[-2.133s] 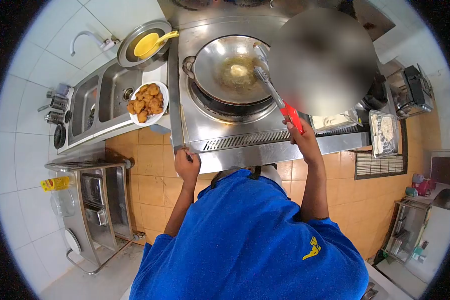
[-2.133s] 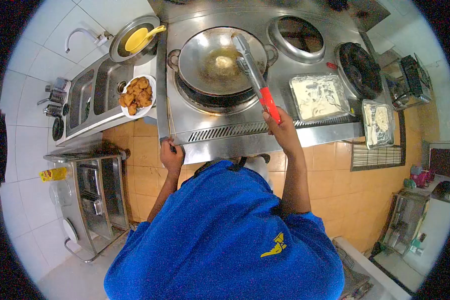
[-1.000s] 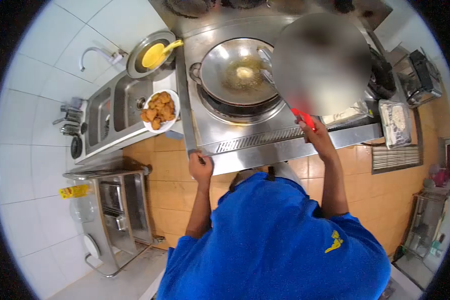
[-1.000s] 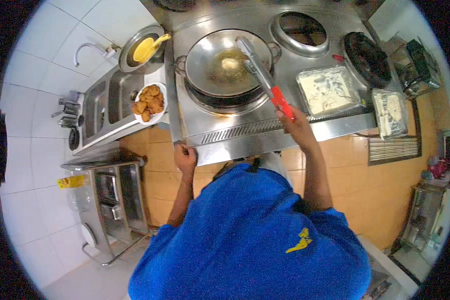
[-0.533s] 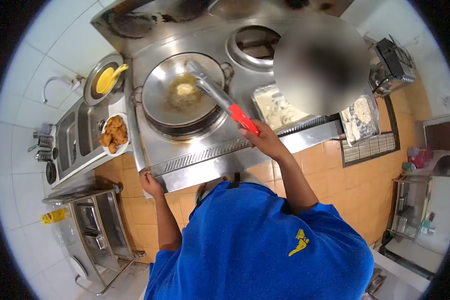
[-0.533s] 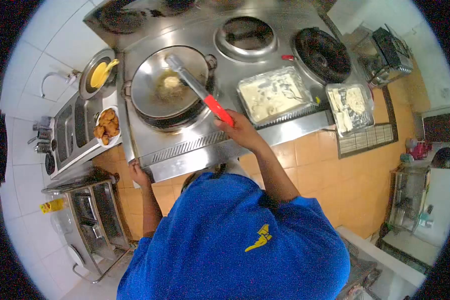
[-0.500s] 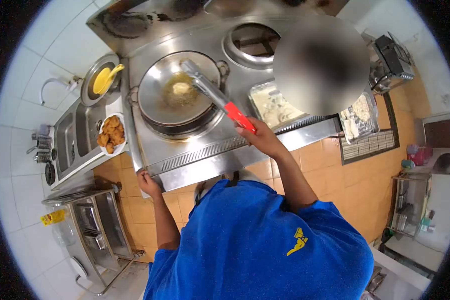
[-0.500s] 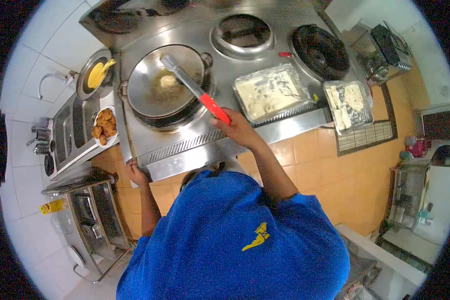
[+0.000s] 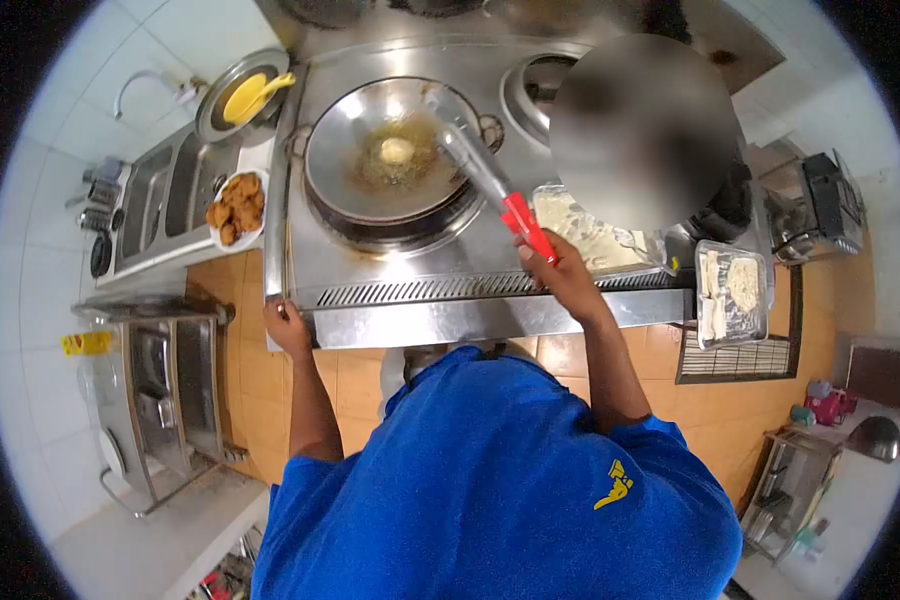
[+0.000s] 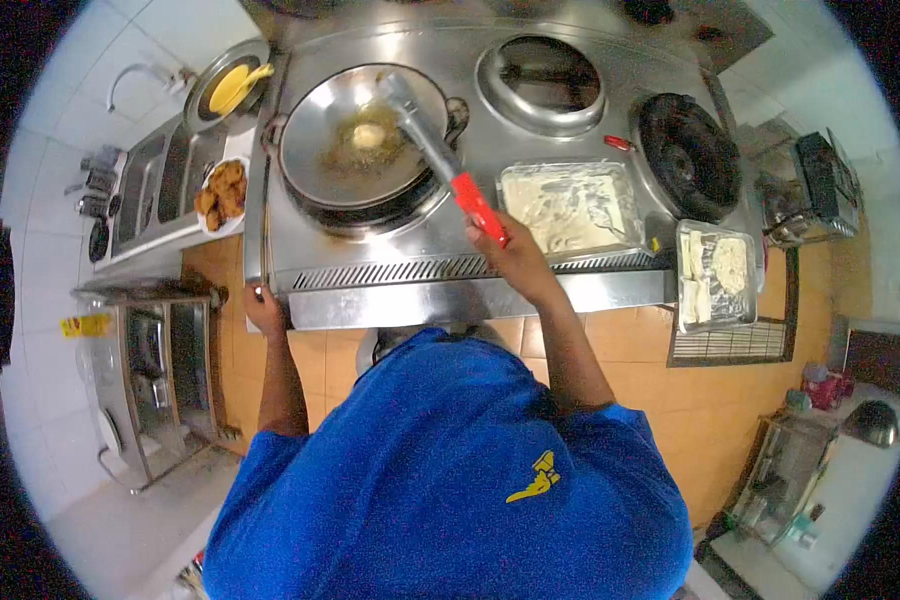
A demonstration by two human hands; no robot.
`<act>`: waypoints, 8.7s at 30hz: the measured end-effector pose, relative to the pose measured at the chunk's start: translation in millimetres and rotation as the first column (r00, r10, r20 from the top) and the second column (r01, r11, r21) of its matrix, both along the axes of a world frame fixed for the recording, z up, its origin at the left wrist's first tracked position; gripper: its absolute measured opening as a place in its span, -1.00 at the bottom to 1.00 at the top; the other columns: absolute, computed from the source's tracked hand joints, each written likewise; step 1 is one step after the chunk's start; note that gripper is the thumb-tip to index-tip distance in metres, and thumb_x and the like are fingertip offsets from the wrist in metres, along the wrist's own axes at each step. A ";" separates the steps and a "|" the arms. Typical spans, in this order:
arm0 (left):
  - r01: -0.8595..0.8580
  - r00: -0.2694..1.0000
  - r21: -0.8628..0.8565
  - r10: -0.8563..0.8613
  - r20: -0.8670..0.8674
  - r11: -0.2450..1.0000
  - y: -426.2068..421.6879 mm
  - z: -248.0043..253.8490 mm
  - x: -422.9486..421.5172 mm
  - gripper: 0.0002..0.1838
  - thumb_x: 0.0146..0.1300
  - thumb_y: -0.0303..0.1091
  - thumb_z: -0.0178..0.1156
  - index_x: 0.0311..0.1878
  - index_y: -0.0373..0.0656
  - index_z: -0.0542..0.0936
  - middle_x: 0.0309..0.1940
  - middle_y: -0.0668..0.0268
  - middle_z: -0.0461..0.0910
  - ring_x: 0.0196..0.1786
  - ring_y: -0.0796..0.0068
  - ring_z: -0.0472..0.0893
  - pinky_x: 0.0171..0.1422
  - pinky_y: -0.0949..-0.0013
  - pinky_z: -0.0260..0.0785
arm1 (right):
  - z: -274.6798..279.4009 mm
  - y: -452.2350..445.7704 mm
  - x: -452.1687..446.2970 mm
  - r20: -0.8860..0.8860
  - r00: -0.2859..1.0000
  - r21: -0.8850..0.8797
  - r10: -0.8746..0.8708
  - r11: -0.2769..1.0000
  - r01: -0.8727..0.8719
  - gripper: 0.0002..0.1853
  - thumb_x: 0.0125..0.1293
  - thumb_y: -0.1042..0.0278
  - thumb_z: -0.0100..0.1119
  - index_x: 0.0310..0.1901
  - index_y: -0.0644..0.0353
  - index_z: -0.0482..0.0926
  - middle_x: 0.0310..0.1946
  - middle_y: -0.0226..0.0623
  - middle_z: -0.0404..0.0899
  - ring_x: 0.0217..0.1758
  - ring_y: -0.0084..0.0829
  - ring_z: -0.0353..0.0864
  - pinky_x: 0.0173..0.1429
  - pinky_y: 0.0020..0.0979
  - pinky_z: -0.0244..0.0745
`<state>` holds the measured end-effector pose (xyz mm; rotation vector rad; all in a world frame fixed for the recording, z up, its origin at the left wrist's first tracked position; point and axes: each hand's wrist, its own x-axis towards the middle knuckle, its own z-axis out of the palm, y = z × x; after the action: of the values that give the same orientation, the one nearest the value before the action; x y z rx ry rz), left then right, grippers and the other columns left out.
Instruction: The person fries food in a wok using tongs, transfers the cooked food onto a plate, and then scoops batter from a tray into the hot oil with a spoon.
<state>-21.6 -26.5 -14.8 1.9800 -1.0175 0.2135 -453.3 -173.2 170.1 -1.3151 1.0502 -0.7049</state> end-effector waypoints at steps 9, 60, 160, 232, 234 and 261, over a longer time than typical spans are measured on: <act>-0.067 0.998 0.023 0.067 0.004 0.998 -8.2 16.8 -7.9 -0.86 0.13 -0.39 0.11 -0.32 -0.27 0.47 -0.38 0.12 0.45 -0.32 0.15 0.46 -0.24 0.24 0.31 | -9.6 -3.5 22.0 0.023 0.999 -0.047 -0.037 0.998 0.038 -0.66 0.30 0.15 0.14 -0.03 0.21 0.51 -0.47 -0.52 0.41 -0.53 -0.70 0.33 -0.45 -0.61 0.29; -0.092 0.995 0.087 0.094 -0.028 0.992 -9.5 19.0 -4.4 -0.83 0.16 -0.31 0.13 -0.35 -0.23 0.47 -0.32 0.14 0.48 -0.23 0.08 0.50 -0.14 0.17 0.34 | -4.7 -26.6 31.3 -0.006 0.997 -0.042 -0.071 0.997 0.071 -0.55 0.39 -0.07 -0.08 -0.15 0.22 0.53 -0.66 -0.58 0.27 -0.65 -0.74 0.20 -0.56 -0.62 0.12; 0.127 0.977 -0.059 -0.135 -0.164 0.990 3.6 17.6 -2.7 -0.88 0.09 -0.46 0.08 -0.27 -0.19 0.46 -0.17 0.17 0.52 -0.18 0.16 0.52 -0.21 0.19 0.30 | -2.6 46.9 92.2 0.294 0.920 -0.271 -0.259 0.900 0.341 -0.50 0.42 0.03 -0.15 0.24 0.20 0.23 -0.03 -0.14 0.49 -0.34 -0.59 0.47 -0.28 -0.56 0.36; 0.048 0.996 0.191 -0.032 -0.088 0.980 -7.4 21.7 -7.3 -0.76 0.24 -0.18 0.06 -0.27 -0.17 0.54 -0.08 0.29 0.54 -0.10 0.24 0.52 -0.10 0.15 0.15 | -28.9 -28.3 113.6 0.034 0.978 -0.151 -0.206 0.966 0.209 -0.62 0.26 0.11 0.20 -0.08 0.29 0.60 -0.52 -0.47 0.53 -0.57 -0.73 0.33 -0.49 -0.63 0.24; 0.047 0.996 0.187 -0.033 -0.082 0.981 -7.3 18.7 -5.9 -0.76 0.24 -0.18 0.05 -0.27 -0.16 0.54 -0.08 0.29 0.54 -0.09 0.24 0.51 -0.10 0.16 0.15 | -30.5 -27.4 112.6 0.003 0.984 -0.240 -0.176 0.955 0.172 -0.60 0.25 0.09 0.20 -0.06 0.27 0.60 -0.51 -0.48 0.54 -0.56 -0.71 0.35 -0.47 -0.61 0.26; 0.060 0.993 0.188 -0.040 -0.110 0.980 -6.5 22.9 -7.4 -0.79 0.23 -0.18 0.07 -0.27 -0.12 0.54 -0.08 0.32 0.53 -0.08 0.28 0.51 -0.12 0.17 0.15 | -30.2 -20.5 111.9 0.071 0.987 -0.119 -0.144 0.981 0.151 -0.49 0.39 -0.07 -0.10 -0.06 0.27 0.58 -0.52 -0.42 0.53 -0.61 -0.66 0.33 -0.52 -0.57 0.25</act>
<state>-29.0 -32.9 8.0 2.1105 -1.0504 -0.0176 -341.4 -193.7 140.0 -1.3212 1.0750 -0.9299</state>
